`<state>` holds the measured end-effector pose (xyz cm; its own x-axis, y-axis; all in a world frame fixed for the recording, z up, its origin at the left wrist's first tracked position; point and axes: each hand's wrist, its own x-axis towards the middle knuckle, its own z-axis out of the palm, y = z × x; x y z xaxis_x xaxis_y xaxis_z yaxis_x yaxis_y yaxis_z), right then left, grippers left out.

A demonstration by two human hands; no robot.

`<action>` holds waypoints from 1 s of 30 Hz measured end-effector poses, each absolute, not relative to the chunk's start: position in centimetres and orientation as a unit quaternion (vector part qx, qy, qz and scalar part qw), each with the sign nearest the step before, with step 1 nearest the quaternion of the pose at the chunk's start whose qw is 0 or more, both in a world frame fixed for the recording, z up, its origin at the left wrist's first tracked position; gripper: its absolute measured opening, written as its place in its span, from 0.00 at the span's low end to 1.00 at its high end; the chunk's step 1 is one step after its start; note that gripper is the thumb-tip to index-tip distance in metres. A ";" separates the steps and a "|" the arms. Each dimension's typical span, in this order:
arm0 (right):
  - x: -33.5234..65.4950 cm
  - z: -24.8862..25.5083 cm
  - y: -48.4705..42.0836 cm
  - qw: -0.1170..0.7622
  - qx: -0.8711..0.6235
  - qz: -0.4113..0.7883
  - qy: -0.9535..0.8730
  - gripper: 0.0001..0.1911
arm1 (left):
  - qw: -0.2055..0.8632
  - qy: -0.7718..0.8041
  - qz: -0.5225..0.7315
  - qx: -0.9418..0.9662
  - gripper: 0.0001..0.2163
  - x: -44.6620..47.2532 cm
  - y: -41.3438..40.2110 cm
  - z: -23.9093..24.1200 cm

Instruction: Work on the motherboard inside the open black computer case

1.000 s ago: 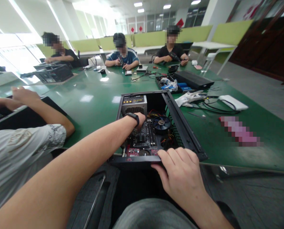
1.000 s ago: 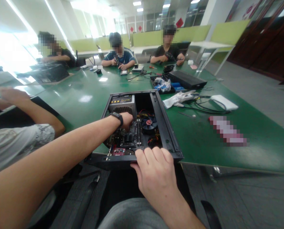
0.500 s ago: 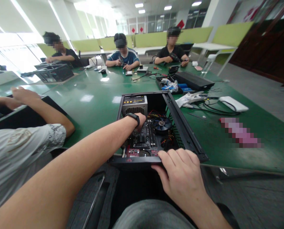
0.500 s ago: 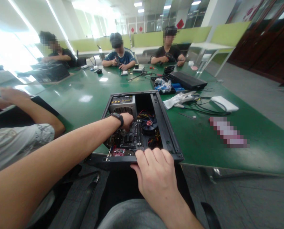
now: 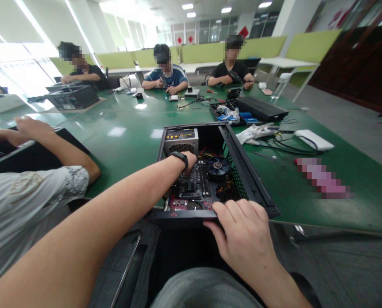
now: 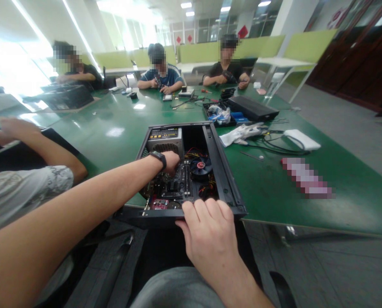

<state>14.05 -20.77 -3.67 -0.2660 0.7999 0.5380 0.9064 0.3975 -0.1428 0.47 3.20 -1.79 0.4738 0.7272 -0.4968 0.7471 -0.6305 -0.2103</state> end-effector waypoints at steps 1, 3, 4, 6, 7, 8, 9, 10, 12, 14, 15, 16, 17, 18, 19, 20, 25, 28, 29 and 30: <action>14.1 -3.7 -20.8 0.273 -0.540 -0.097 -0.790 0.10 | 0.018 0.432 -0.281 0.857 0.20 0.5 3.1 -1.7; 14.1 -3.6 -20.8 0.272 -0.541 -0.099 -0.790 0.10 | 0.018 0.435 -0.281 0.855 0.20 0.5 3.1 -1.6; 14.1 -3.7 -20.8 0.273 -0.541 -0.100 -0.789 0.09 | 0.018 0.436 -0.283 0.854 0.20 0.5 3.0 -1.6; 14.1 -3.7 -20.8 0.273 -0.541 -0.100 -0.789 0.09 | 0.018 0.434 -0.287 0.854 0.20 0.5 3.0 -1.6; 14.1 -3.7 -20.8 0.272 -0.541 -0.099 -0.790 0.09 | 0.017 0.433 -0.288 0.854 0.20 0.5 3.0 -1.6; 14.1 -3.7 -20.8 0.272 -0.540 -0.098 -0.790 0.09 | 0.016 0.432 -0.288 0.854 0.20 0.5 3.0 -1.6; 14.1 -3.7 -20.8 0.272 -0.540 -0.098 -0.790 0.09 | 0.015 0.433 -0.286 0.855 0.21 0.5 3.1 -1.7; 14.1 -3.7 -20.8 0.272 -0.541 -0.099 -0.790 0.09 | 0.014 0.434 -0.285 0.855 0.21 0.5 3.1 -1.7; 14.1 -3.6 -20.8 0.273 -0.541 -0.100 -0.789 0.09 | 0.014 0.437 -0.283 0.854 0.22 0.4 3.1 -1.8; 14.1 -3.6 -20.8 0.271 -0.542 -0.100 -0.789 0.09 | 0.017 0.439 -0.283 0.853 0.22 0.4 3.2 -1.8; 14.1 -3.5 -20.8 0.271 -0.542 -0.100 -0.790 0.09 | 0.019 0.440 -0.282 0.853 0.23 0.4 3.2 -1.9; 14.1 -3.5 -20.8 0.271 -0.541 -0.100 -0.790 0.10 | 0.020 0.439 -0.281 0.853 0.23 0.4 3.2 -1.9; 14.1 -3.5 -20.8 0.271 -0.541 -0.099 -0.790 0.10 | 0.021 0.438 -0.280 0.854 0.23 0.3 3.2 -1.9; 14.1 -3.5 -20.9 0.270 -0.542 -0.099 -0.790 0.10 | 0.020 0.437 -0.280 0.855 0.23 0.3 3.3 -1.9; 14.1 -3.6 -20.9 0.270 -0.542 -0.098 -0.790 0.10 | 0.018 0.436 -0.281 0.855 0.24 0.3 3.3 -2.0; 14.1 -3.6 -20.9 0.269 -0.542 -0.098 -0.790 0.09 | 0.016 0.436 -0.282 0.855 0.24 0.3 3.3 -2.0; 14.1 -3.6 -20.9 0.266 -0.542 -0.101 -0.790 0.09 | 0.007 0.444 -0.283 0.850 0.25 0.3 3.3 -2.1; 14.1 -3.5 -20.9 0.268 -0.541 -0.104 -0.790 0.10 | 0.007 0.442 -0.285 0.850 0.25 0.3 3.2 -1.9; 14.1 -3.5 -20.9 0.268 -0.540 -0.104 -0.791 0.10 | 0.009 0.443 -0.286 0.849 0.25 0.3 3.2 -1.9; 14.1 -3.5 -20.9 0.268 -0.540 -0.104 -0.791 0.10 | 0.010 0.443 -0.287 0.849 0.25 0.3 3.2 -1.8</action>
<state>14.07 -20.92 -3.50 -0.2724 0.7990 0.5361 0.9105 0.3942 -0.1250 0.33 3.18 -1.82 0.4427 0.7474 -0.4954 0.7586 -0.6067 -0.2374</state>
